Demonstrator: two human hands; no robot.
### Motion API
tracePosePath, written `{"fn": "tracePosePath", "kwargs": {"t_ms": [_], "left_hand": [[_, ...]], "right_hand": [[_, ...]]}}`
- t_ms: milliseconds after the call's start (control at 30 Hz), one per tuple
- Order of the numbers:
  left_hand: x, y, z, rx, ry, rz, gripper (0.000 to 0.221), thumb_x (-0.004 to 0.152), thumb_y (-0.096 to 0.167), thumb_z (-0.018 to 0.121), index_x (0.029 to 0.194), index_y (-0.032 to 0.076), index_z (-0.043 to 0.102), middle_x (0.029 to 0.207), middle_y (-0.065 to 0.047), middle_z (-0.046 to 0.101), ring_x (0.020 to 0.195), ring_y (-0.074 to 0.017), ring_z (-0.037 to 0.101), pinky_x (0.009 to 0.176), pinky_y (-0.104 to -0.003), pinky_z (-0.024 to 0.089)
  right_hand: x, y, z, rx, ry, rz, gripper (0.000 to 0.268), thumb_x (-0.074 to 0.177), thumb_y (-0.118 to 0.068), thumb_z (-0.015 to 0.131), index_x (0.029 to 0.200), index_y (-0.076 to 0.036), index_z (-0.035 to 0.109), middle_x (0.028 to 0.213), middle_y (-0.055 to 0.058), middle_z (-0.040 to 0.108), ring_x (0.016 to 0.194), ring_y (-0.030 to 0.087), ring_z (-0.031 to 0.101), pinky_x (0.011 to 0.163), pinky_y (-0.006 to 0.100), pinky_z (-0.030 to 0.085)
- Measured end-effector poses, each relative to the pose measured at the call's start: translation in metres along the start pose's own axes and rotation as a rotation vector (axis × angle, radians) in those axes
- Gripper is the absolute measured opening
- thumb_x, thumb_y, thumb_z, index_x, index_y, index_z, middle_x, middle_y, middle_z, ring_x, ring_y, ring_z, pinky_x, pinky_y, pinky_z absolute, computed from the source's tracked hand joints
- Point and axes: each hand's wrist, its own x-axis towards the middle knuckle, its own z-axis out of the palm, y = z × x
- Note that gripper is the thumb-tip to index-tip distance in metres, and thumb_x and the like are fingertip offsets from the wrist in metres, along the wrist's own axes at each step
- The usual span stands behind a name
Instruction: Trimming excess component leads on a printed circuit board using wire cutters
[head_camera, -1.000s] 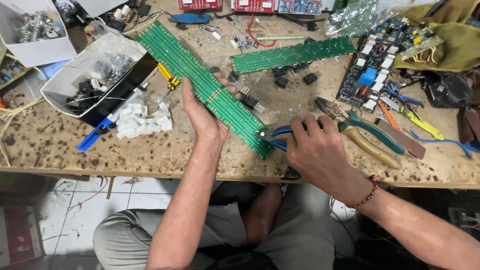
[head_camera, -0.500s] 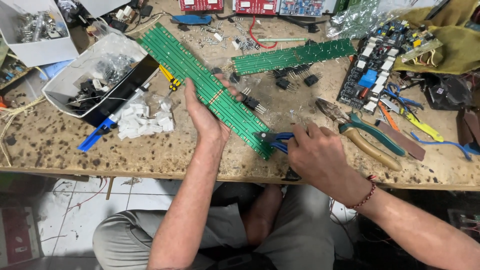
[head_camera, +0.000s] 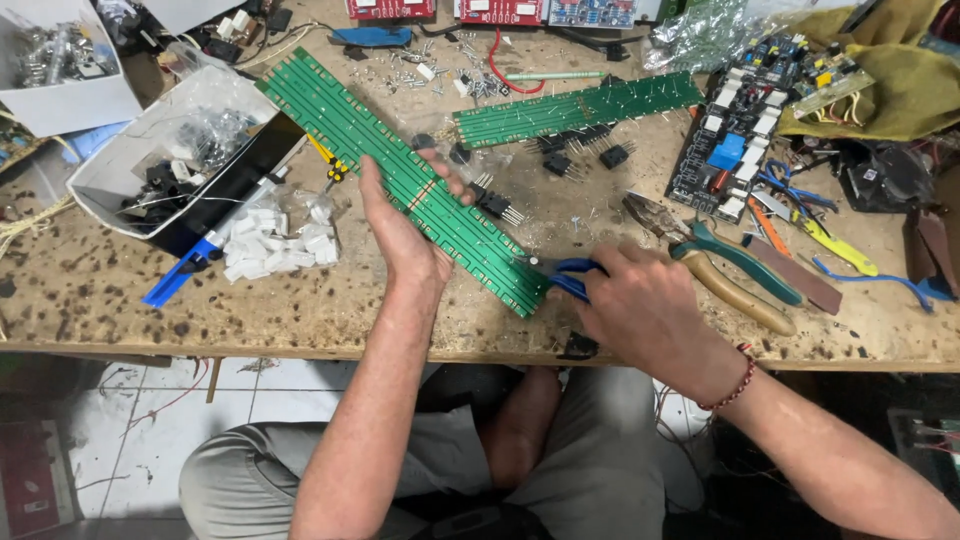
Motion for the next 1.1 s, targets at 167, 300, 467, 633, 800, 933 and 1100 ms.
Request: {"fn": "tracePosePath", "kwargs": {"t_ms": [167,300,467,633,800,933,1100], "left_hand": [[-0.001,0.003,0.001,0.003,0.034,-0.013,0.063,0.094,0.064,0.045,0.106,0.004,0.062,0.079,-0.012,0.065,0.06,-0.0237,0.067,0.057,-0.039,0.062],[0.001,0.003,0.004,0.002,0.039,-0.026,0.064,0.093,0.064,0.045,0.105,0.003,0.061,0.079,-0.012,0.064,0.061,-0.0242,0.067,0.058,-0.038,0.063],[0.002,0.004,0.001,0.015,0.031,-0.021,0.063,0.094,0.064,0.045,0.105,0.004,0.061,0.079,-0.012,0.065,0.062,-0.0238,0.068,0.059,-0.038,0.063],[0.001,0.003,0.001,0.028,0.026,-0.016,0.062,0.095,0.064,0.045,0.105,0.005,0.061,0.08,-0.011,0.066,0.063,-0.0231,0.069,0.059,-0.038,0.064],[-0.001,0.004,0.003,0.025,0.02,-0.023,0.061,0.095,0.063,0.044,0.106,0.005,0.06,0.079,-0.01,0.065,0.063,-0.0225,0.069,0.06,-0.037,0.065],[0.0,0.002,0.002,0.023,0.011,-0.021,0.061,0.096,0.062,0.044,0.107,0.004,0.059,0.079,-0.011,0.065,0.064,-0.0224,0.069,0.06,-0.037,0.065],[0.002,0.003,0.0,0.011,0.022,-0.036,0.063,0.094,0.064,0.045,0.106,0.003,0.06,0.079,-0.011,0.064,0.064,-0.0236,0.069,0.06,-0.038,0.065]], "right_hand": [[-0.009,0.008,0.006,-0.038,0.033,-0.07,0.024,0.074,-0.035,0.079,0.069,-0.014,0.069,0.092,0.004,0.063,0.084,0.026,0.067,0.072,0.038,0.054],[-0.011,0.004,0.01,-0.044,0.011,-0.062,0.027,0.076,-0.041,0.076,0.07,-0.016,0.07,0.095,0.002,0.065,0.088,0.025,0.069,0.075,0.038,0.054],[-0.005,-0.001,0.002,-0.017,0.005,-0.052,0.031,0.08,-0.044,0.075,0.069,-0.015,0.072,0.091,0.004,0.067,0.085,0.025,0.069,0.074,0.037,0.053],[-0.003,-0.005,0.0,0.027,0.052,-0.028,0.042,0.087,-0.049,0.073,0.068,-0.012,0.073,0.089,0.007,0.068,0.084,0.027,0.07,0.073,0.037,0.053],[-0.003,-0.006,0.003,0.031,0.033,-0.025,0.046,0.09,-0.051,0.072,0.066,-0.011,0.072,0.084,0.007,0.067,0.076,0.027,0.068,0.069,0.038,0.053],[0.0,-0.006,-0.001,-0.016,0.049,-0.064,0.046,0.086,-0.053,0.075,0.067,-0.012,0.072,0.083,0.007,0.066,0.076,0.026,0.068,0.07,0.038,0.055],[0.002,-0.006,0.0,-0.073,-0.126,-0.097,0.062,0.097,-0.064,0.058,0.067,-0.011,0.07,0.074,0.008,0.063,0.067,0.026,0.068,0.055,0.039,0.056]]}}
